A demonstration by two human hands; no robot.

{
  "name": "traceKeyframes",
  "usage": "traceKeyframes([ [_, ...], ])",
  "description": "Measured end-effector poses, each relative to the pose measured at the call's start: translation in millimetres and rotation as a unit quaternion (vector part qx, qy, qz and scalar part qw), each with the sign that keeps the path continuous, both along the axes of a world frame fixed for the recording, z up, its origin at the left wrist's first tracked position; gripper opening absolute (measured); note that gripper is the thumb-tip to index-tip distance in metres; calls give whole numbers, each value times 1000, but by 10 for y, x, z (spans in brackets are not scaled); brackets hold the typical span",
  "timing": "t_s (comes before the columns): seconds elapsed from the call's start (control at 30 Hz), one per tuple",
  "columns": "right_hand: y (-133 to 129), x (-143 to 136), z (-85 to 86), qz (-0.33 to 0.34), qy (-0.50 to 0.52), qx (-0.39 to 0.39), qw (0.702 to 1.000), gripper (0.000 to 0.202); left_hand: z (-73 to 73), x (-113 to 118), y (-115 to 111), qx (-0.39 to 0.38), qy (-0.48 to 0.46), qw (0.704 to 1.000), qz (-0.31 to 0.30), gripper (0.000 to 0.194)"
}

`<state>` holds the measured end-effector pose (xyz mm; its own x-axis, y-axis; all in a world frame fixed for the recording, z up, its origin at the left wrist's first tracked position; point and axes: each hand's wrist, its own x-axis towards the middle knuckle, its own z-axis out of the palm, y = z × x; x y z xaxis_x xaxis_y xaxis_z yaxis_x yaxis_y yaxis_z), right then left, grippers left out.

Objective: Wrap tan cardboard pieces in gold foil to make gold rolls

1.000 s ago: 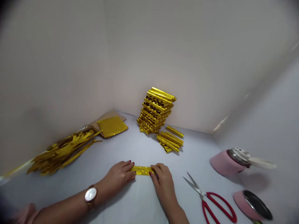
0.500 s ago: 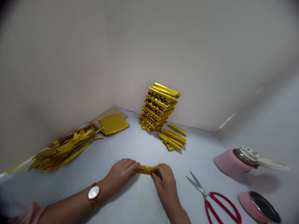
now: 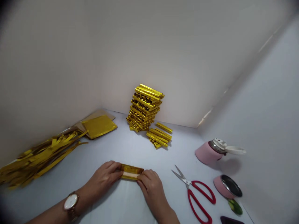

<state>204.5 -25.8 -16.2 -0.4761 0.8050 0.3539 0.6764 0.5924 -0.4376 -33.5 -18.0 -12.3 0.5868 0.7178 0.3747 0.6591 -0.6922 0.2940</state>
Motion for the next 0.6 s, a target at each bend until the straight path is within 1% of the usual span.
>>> traceKeyframes([
  [0.13,-24,16,-18,2,11,-10,1000,21,-6,-37,-9,-18,1,1000,-12,15],
  [0.3,-25,23,24,-6,57,-31,998,21,-32,-115,20,-79,-56,995,1,15],
  [0.43,-2,25,56,-23,85,-66,994,18,-32,-146,40,-97,-73,993,0,20],
  [0.6,39,32,11,-45,80,-81,992,17,-3,-140,53,-117,-89,989,9,21],
])
